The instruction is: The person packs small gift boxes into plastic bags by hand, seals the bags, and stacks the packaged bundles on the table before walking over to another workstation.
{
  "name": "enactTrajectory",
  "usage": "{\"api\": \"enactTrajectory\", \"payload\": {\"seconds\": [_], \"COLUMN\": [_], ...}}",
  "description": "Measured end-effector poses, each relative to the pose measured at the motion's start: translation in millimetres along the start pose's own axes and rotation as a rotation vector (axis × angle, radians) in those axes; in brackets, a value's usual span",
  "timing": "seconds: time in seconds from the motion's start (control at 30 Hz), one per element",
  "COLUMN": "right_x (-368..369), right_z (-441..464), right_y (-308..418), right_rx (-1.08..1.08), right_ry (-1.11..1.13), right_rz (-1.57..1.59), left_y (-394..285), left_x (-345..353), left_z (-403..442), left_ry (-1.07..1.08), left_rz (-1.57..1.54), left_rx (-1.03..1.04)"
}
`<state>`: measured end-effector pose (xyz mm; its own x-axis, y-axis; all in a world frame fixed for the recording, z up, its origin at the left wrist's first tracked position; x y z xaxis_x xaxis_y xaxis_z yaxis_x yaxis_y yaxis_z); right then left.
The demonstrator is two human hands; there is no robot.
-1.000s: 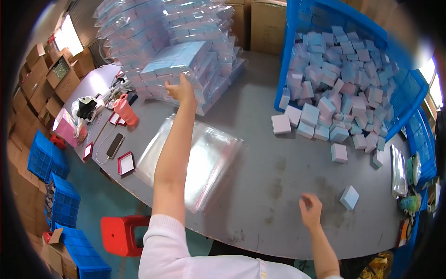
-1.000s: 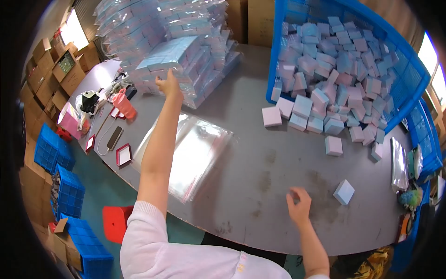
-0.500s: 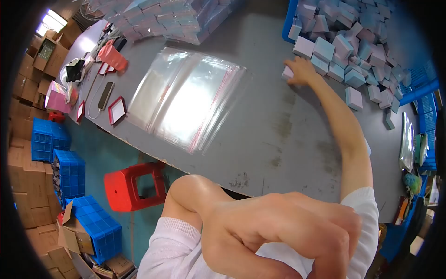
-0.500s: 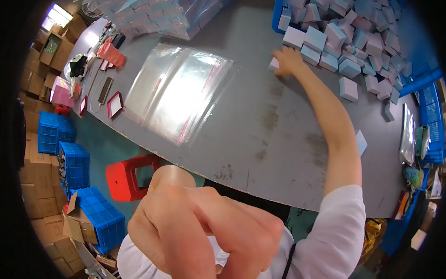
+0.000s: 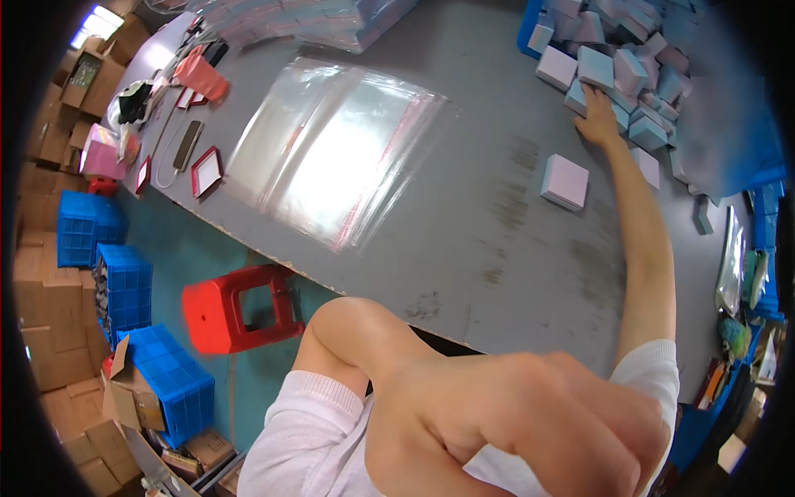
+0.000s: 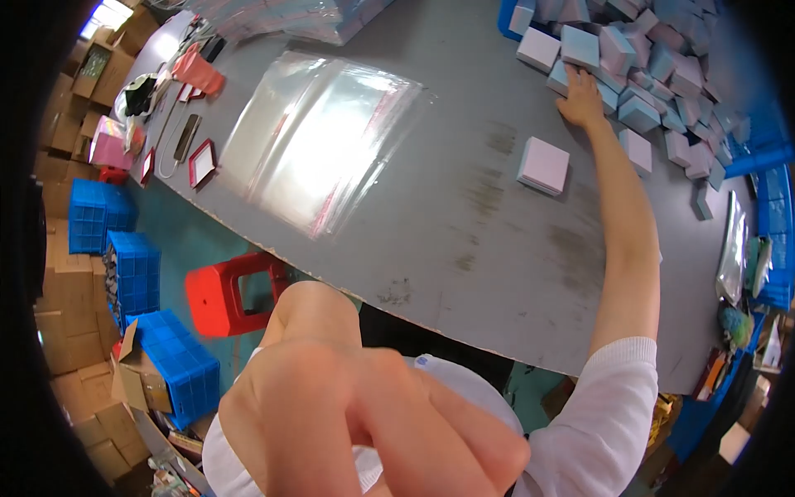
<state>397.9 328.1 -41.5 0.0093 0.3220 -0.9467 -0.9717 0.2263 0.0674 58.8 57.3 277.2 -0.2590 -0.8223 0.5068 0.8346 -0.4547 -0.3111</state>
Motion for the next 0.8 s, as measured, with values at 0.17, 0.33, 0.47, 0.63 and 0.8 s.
{"api": "enactTrajectory", "payload": {"seconds": [0.17,0.33,0.47,0.63,0.8], "right_x": [-24,-101,-112,-115,-119], "right_z": [-2,-72,-169,-180,-188], "right_y": [12,39,74,75,74], "right_rx": [0.055,-0.274,-0.327,-0.189,-0.187], "right_ry": [0.143,0.145,0.269,0.171,0.114], "right_rz": [-0.106,0.54,0.527,0.671,0.641], "left_y": [-22,-155,-191,-203,-199], "left_x": [-96,-233,-288,-308,-321], "left_z": [-75,-205,-278,-295,-301], "left_ry": [-0.451,-0.615,-0.774,-0.995,-0.821], "left_rz": [0.719,2.402,2.588,2.22,2.37], "left_rx": [-0.093,-0.262,-0.536,-0.383,-0.415]}}
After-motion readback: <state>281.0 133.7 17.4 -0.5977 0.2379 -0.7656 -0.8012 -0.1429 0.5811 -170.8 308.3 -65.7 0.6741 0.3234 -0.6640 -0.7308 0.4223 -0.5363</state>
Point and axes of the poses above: each hand's wrist, its own z-axis towards the middle knuckle, its own x-axis out of the palm, y = z × x, the point moved 10 cm from there along z, towards the middle knuckle, and after that the axes turned 10 degrees about x, right-handed, at the moved point
